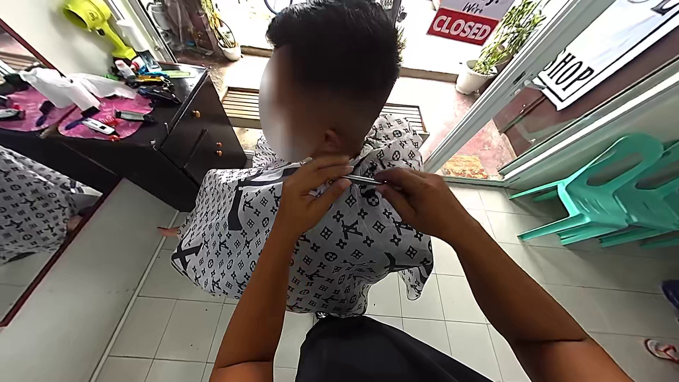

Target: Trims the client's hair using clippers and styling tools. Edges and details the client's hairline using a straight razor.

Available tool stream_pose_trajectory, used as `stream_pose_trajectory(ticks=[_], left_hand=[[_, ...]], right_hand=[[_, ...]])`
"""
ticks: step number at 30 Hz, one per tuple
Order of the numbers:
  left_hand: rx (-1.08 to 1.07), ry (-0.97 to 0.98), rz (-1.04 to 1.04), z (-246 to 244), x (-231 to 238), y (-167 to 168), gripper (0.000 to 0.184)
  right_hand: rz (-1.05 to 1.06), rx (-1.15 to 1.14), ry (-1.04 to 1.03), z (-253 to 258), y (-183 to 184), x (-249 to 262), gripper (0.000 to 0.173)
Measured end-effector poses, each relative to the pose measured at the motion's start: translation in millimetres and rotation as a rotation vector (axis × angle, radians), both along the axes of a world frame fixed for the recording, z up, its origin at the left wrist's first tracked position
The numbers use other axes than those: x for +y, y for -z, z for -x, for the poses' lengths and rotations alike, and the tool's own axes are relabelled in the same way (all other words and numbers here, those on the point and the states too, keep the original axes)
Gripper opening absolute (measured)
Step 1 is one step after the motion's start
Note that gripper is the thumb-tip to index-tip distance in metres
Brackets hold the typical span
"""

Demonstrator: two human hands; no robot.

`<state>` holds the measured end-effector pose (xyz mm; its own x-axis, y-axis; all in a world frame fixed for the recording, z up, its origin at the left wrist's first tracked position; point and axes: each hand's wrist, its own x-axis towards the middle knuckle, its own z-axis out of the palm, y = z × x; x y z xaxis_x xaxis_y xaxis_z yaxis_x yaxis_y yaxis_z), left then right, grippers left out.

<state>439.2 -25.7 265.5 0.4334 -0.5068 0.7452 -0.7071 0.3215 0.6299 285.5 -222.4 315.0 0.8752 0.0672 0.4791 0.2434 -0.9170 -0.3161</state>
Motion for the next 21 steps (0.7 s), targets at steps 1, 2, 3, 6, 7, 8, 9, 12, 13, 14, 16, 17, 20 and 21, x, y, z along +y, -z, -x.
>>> stream_pose_trajectory(ticks=[1,2,3,6,7,8,9,12,13,14,16,17,20,21], left_hand=[[-0.004,0.034,-0.047,0.1,4.1,-1.5,0.022],[0.006,0.070,-0.096,-2.6,9.1,-4.9,0.020],[0.020,0.109,-0.142,-7.3,14.6,-10.3,0.022],[-0.006,0.141,-0.261,-23.2,27.2,-27.0,0.034],[-0.059,0.068,-0.255,-26.0,27.1,-29.2,0.038],[-0.124,-0.058,-0.209,-28.2,24.1,-28.5,0.043],[-0.181,-0.208,-0.155,-30.3,19.1,-26.6,0.051],[-0.298,-0.586,-0.069,-36.2,-8.0,-24.2,0.077],[-0.313,-0.643,-0.088,-36.6,-17.8,-23.9,0.087],[-0.318,-0.677,-0.129,-36.1,-26.8,-23.6,0.097],[-0.315,-0.741,-0.245,-32.9,-39.6,-22.0,0.111],[-0.312,-0.773,-0.298,-32.1,-42.8,-20.3,0.112],[-0.299,-0.823,-0.372,-32.2,-42.1,-20.5,0.106],[-0.306,-0.826,-0.378,-32.2,-40.1,-21.5,0.103]], right_hand=[[-0.108,0.068,-0.036,2.9,4.9,-0.3,0.025],[-0.250,0.181,-0.098,4.9,8.3,-1.9,0.026],[-0.427,0.342,-0.192,6.3,12.1,-4.6,0.030],[-0.942,0.726,-0.524,2.1,41.4,-1.4,0.031],[-1.086,0.756,-0.547,0.0,51.1,8.3,0.028],[-1.212,0.727,-0.510,-2.7,57.1,21.6,0.026],[-1.309,0.657,-0.422,-7.3,59.9,37.1,0.023],[-1.462,0.355,-0.101,-39.8,68.7,82.2,0.020],[-1.496,0.289,-0.016,-54.5,71.7,92.8,0.021],[-1.553,0.245,0.051,-69.1,73.0,100.7,0.022],[-1.672,0.168,0.131,-93.9,74.3,111.1,0.026],[-1.698,0.115,0.152,-102.9,74.8,114.4,0.023],[-1.661,-0.033,0.167,-121.0,80.3,119.8,0.016],[-1.645,-0.036,0.170,-124.2,81.6,120.8,0.016]])
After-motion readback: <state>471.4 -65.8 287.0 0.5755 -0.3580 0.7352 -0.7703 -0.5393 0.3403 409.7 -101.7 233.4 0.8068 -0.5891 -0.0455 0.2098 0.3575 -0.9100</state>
